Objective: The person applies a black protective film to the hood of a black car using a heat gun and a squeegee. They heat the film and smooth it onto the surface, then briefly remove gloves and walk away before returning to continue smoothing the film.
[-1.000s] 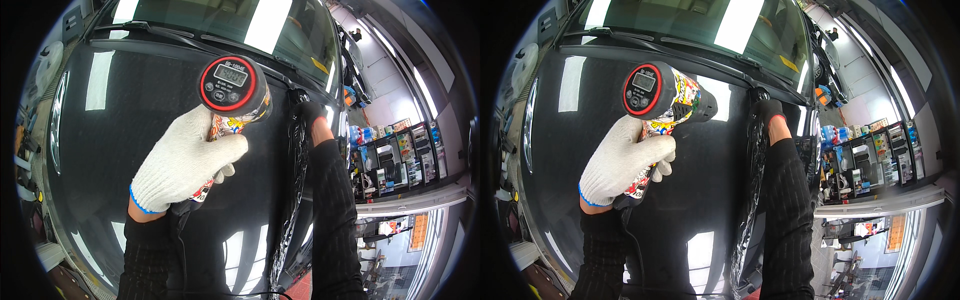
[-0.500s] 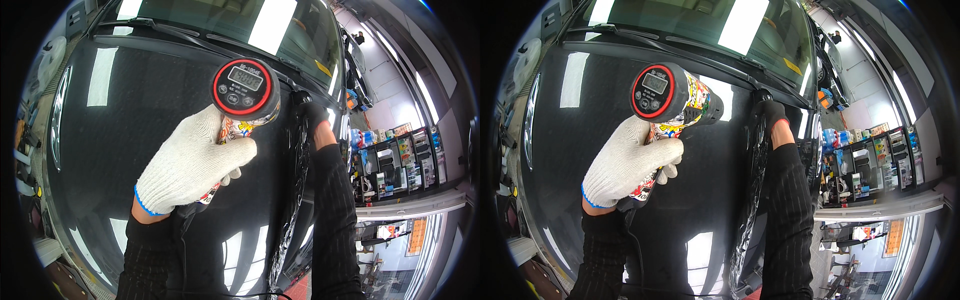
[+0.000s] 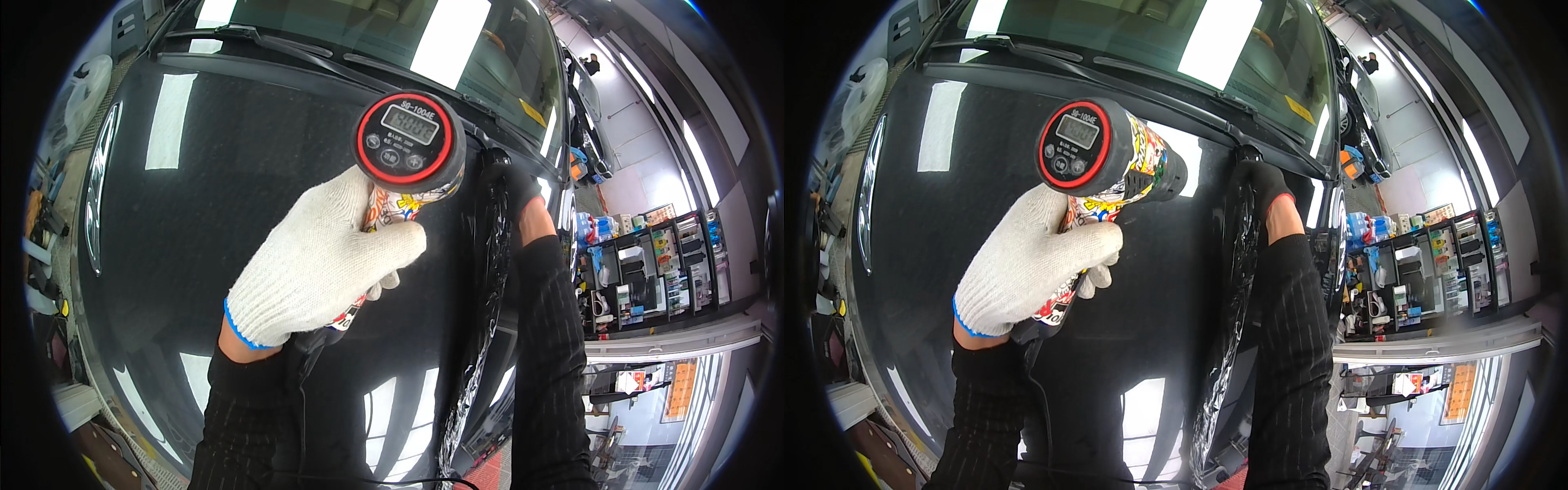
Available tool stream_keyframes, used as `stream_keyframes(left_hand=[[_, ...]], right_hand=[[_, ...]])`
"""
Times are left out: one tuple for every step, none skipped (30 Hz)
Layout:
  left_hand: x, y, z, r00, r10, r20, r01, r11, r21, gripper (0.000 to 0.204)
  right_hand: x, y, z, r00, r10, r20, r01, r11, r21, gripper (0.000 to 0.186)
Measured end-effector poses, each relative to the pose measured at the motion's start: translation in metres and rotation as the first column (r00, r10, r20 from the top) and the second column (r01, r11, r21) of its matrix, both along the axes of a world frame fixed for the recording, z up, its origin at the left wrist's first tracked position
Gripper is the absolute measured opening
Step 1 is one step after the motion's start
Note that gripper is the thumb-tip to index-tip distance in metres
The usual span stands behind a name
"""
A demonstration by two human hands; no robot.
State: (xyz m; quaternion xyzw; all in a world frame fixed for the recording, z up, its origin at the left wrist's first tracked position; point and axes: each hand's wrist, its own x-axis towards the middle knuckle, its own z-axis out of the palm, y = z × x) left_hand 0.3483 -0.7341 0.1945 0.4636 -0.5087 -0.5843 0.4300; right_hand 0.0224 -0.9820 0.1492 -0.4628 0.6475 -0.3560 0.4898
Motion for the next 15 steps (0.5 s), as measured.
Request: stream_keyframes(left_hand=[[0.0,0.0,0.0,1.0,0.0,0.009,0.0,1.0,0.011,0.042],[0.0,0.0,0.0,1.0,-0.007,-0.004,0.007,1.0,0.005,0.042],[-0.001,0.0,0.0,1.0,-0.003,-0.009,0.003,1.0,0.004,0.043],[-0.001,0.0,0.0,1.0,0.002,-0.012,-0.002,1.0,0.011,0.043],[0.0,0.001,0.0,1.0,0.004,-0.008,-0.004,1.0,0.016,0.044],[0.0,0.001,0.001,1.0,0.007,-0.006,-0.007,1.0,0.019,0.045],[0.001,0.001,0.001,1.0,0.008,-0.007,-0.008,1.0,0.024,0.046],[0.001,0.001,0.001,1.0,0.015,-0.022,-0.014,1.0,0.028,0.046],[0.001,0.001,0.001,0.999,0.023,-0.038,-0.022,0.999,0.03,0.046],[0.002,0.001,0.001,0.998,0.037,-0.052,-0.035,0.999,0.039,0.046],[0.002,0.001,0.002,0.997,0.044,-0.063,-0.042,0.998,0.04,0.046],[0.002,0.0,0.003,0.996,0.057,-0.072,-0.053,0.997,0.048,0.046],[0.002,0.0,0.005,0.994,0.069,-0.081,-0.065,0.996,0.053,0.046],[0.003,-0.002,0.006,0.995,0.062,-0.074,-0.059,0.997,0.05,0.046],[0.003,-0.004,0.008,0.996,0.059,-0.068,-0.055,0.997,0.048,0.046]], right_hand=[[-0.002,-0.004,-0.003,0.999,0.022,-0.023,-0.022,1.0,-0.017,0.014],[-0.005,-0.007,-0.005,0.998,0.039,-0.041,-0.04,0.999,-0.024,0.014],[-0.007,-0.014,-0.006,0.99,0.045,-0.131,-0.052,0.997,-0.049,0.015],[-0.009,-0.02,-0.008,0.976,0.05,-0.211,-0.063,0.997,-0.053,0.016],[-0.012,-0.025,-0.01,0.955,0.043,-0.294,-0.061,0.997,-0.05,0.017],[-0.015,-0.03,-0.009,0.975,0.066,-0.213,-0.072,0.997,-0.022,0.017],[-0.019,-0.035,-0.008,0.987,0.075,-0.141,-0.074,0.997,0.012,0.018],[-0.023,-0.04,-0.007,0.994,0.047,-0.095,-0.043,0.998,0.042,0.018],[-0.026,-0.044,-0.006,0.995,0.037,-0.096,-0.03,0.997,0.072,0.02],[-0.027,-0.049,-0.005,0.958,0.117,-0.262,-0.11,0.993,0.041,0.021],[-0.026,-0.054,-0.004,0.887,0.145,-0.438,-0.154,0.988,0.015,0.022],[-0.025,-0.059,-0.003,0.778,0.148,-0.61,-0.184,0.983,0.004,0.024],[-0.022,-0.064,-0.003,0.677,0.144,-0.722,-0.204,0.979,0.003,0.023],[-0.019,-0.068,-0.002,0.603,0.128,-0.787,-0.198,0.98,0.008,0.023],[-0.016,-0.072,-0.001,0.566,0.126,-0.815,-0.185,0.982,0.023,0.023]])
